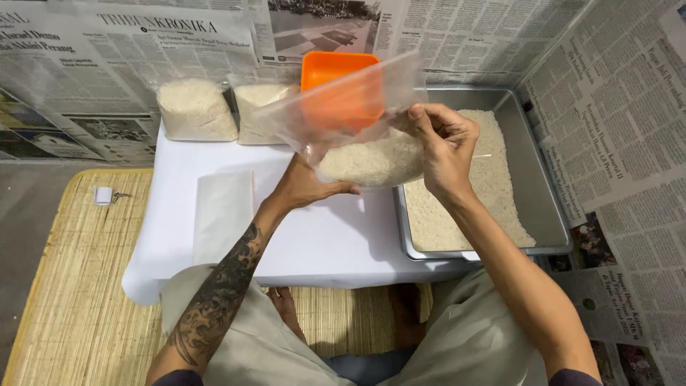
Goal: Scooping rice from a large metal tray into a plastic bag using a small measuring cup.
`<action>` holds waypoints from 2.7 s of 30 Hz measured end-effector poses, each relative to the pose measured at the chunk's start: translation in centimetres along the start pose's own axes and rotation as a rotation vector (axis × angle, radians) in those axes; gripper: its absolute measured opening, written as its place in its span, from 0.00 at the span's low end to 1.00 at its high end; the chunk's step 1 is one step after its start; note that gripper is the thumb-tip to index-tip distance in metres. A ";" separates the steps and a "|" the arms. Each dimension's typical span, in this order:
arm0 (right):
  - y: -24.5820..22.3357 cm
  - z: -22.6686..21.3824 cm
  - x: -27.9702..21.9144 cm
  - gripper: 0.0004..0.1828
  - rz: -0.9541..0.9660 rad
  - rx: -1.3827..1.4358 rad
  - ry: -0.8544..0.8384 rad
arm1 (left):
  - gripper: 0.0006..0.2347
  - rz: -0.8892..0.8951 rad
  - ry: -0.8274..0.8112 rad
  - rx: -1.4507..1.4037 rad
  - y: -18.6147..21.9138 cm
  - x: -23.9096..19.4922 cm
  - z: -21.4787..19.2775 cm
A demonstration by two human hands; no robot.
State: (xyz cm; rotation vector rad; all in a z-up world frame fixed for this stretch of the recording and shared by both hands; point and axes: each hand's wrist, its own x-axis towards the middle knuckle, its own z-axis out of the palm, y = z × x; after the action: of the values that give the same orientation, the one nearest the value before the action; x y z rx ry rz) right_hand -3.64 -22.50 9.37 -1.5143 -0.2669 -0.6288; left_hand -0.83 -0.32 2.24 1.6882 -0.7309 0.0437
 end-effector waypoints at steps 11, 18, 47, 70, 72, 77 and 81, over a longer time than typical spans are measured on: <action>2.1 -0.2 -0.4 0.09 0.102 -0.002 -0.080 | 0.04 0.276 0.377 -0.066 3.5 0.9 -2.7; 3.7 -0.5 -1.0 0.05 0.215 -0.005 -0.230 | 0.09 0.331 0.454 -0.193 5.1 2.0 -2.9; 4.4 -2.7 1.4 0.07 0.421 -0.062 -0.507 | 0.21 0.051 0.252 -0.094 1.2 2.2 -2.1; 3.8 -2.7 1.0 0.08 0.139 -0.282 -0.466 | 0.02 0.055 0.217 0.171 3.9 1.2 -4.8; 3.0 -2.7 1.4 0.07 0.141 -0.292 -0.446 | 0.01 0.065 0.250 0.194 4.2 1.5 -4.5; 3.5 -2.5 0.9 0.08 0.196 -0.273 -0.438 | 0.02 -0.001 0.243 0.155 3.4 1.5 -4.6; 5.5 -3.3 1.9 0.08 0.196 -0.254 -0.397 | 0.06 -0.007 0.284 0.130 1.7 2.4 -4.8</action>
State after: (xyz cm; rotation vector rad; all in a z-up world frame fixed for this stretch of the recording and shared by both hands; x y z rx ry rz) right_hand 0.12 -26.42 5.58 -1.8814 -0.3443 -0.2064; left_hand 1.96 2.86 5.97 1.7619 -0.5177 0.3256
